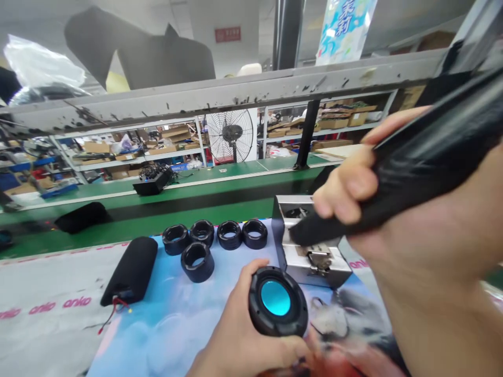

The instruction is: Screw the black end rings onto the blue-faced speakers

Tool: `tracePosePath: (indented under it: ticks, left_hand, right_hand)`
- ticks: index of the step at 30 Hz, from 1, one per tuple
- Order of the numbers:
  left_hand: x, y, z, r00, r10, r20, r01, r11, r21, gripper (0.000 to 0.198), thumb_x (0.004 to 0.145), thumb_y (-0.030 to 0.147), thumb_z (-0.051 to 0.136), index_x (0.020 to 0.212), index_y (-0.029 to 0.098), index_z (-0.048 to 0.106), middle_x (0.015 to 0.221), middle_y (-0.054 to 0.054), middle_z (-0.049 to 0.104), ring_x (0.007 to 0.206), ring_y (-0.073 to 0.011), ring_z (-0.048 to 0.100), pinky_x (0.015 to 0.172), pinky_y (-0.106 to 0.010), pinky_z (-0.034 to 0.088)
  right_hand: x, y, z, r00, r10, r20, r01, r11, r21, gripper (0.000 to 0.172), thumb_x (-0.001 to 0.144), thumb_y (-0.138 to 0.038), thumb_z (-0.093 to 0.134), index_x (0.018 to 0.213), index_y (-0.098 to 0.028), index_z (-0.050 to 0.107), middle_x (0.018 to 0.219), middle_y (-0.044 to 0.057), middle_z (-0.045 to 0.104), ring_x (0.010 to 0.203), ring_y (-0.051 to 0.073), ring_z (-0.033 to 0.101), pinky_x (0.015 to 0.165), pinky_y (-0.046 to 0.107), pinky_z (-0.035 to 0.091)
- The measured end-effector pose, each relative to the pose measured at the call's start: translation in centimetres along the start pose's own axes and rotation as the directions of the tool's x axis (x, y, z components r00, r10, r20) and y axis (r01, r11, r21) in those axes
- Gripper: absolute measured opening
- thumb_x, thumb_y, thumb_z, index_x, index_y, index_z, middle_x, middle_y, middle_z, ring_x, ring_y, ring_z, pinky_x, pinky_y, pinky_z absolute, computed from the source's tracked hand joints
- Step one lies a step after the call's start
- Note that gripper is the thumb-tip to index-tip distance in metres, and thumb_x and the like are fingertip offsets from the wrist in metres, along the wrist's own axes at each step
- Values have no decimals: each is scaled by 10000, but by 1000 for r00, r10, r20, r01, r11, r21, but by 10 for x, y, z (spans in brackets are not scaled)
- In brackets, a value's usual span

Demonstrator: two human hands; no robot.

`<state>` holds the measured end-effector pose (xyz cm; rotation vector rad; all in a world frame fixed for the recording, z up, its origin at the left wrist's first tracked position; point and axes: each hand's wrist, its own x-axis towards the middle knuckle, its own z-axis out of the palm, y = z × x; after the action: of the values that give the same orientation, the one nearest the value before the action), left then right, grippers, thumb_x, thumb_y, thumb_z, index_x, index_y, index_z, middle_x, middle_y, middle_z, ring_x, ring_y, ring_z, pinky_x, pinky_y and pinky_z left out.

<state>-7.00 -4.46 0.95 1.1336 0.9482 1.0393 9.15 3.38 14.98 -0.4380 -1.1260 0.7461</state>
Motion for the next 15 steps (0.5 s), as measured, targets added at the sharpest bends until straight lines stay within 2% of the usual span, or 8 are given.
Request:
tracePosePath:
  ticks: [1, 2, 4, 6, 8, 11, 13, 15]
  left_hand:
    - [-1, 2, 1, 999, -15, -36, 16, 1000, 18, 1038, 542, 249, 1013, 1446, 238, 503, 1134, -60, 778, 1050, -320, 744, 931, -390, 582]
    - [-2, 3, 1, 997, -18, -76, 21, 999, 34, 1089, 519, 237, 1013, 1471, 240, 482, 1187, -64, 775, 1110, -329, 735, 993, -398, 565]
    - [-3, 5, 3, 992, -25, -126, 30, 999, 39, 1134, 506, 201, 977, 1506, 246, 444, 1241, -63, 775, 1171, -335, 730, 1063, -404, 539]
    - [-3, 7, 6, 990, -51, -134, 55, 998, 27, 1120, 527, 164, 913, 1523, 249, 410, 1200, -53, 795, 1095, -314, 759, 1013, -395, 567]
    - [-3, 9, 11, 985, -104, -140, 105, 994, 2, 1128, 524, 128, 856, 1535, 261, 374, 1089, -29, 812, 952, -288, 775, 866, -368, 607]
    - [-2, 12, 17, 971, -151, -185, 145, 988, -49, 1122, 494, 127, 850, 1506, 276, 390, 983, -8, 808, 892, -292, 782, 777, -347, 628]
    - [-2, 13, 19, 964, -143, -224, 134, 989, -54, 1095, 476, 147, 867, 1468, 279, 424, 985, -14, 802, 893, -296, 783, 793, -348, 634]
    - [-1, 12, 18, 963, -120, -239, 116, 993, -29, 1081, 473, 159, 867, 1457, 279, 435, 1032, -27, 795, 851, -274, 767, 751, -322, 612]
  right_hand:
    - [7, 11, -9, 985, -110, -135, 118, 992, 48, 531, 813, -765, 845, 773, -279, 635, 527, -54, 493, 419, 158, 486, 392, 329, 418]
    - [13, 24, -20, 926, -259, -274, 279, 960, 37, 494, 787, -663, 923, 754, -274, 621, 556, -57, 511, 465, 158, 518, 436, 323, 457]
    - [24, 48, -45, 891, -338, -304, 341, 939, -44, 515, 650, -591, 1034, 786, -284, 643, 592, -69, 594, 496, 137, 559, 507, 281, 489]
    - [30, 61, -67, 940, -258, -224, 241, 965, -100, 501, 604, -552, 1062, 681, -245, 674, 550, -24, 607, 426, 140, 548, 419, 282, 435]
    - [30, 58, -81, 951, -208, -228, 189, 977, -103, 542, 607, -609, 1044, 623, -233, 654, 502, -23, 567, 386, 136, 514, 372, 278, 412]
    - [21, 35, -82, 950, -147, -277, 144, 989, -33, 642, 575, -761, 993, 645, -241, 624, 494, -50, 509, 397, 142, 520, 371, 282, 449]
    - [13, 25, -76, 983, 29, -183, -29, 1000, 4, 682, 596, -839, 938, 673, -234, 633, 478, -42, 506, 351, 147, 491, 344, 291, 434]
    - [6, 25, -72, 980, 182, -85, -182, 983, 6, 714, 608, -887, 900, 703, -229, 641, 458, -32, 519, 307, 137, 443, 319, 283, 397]
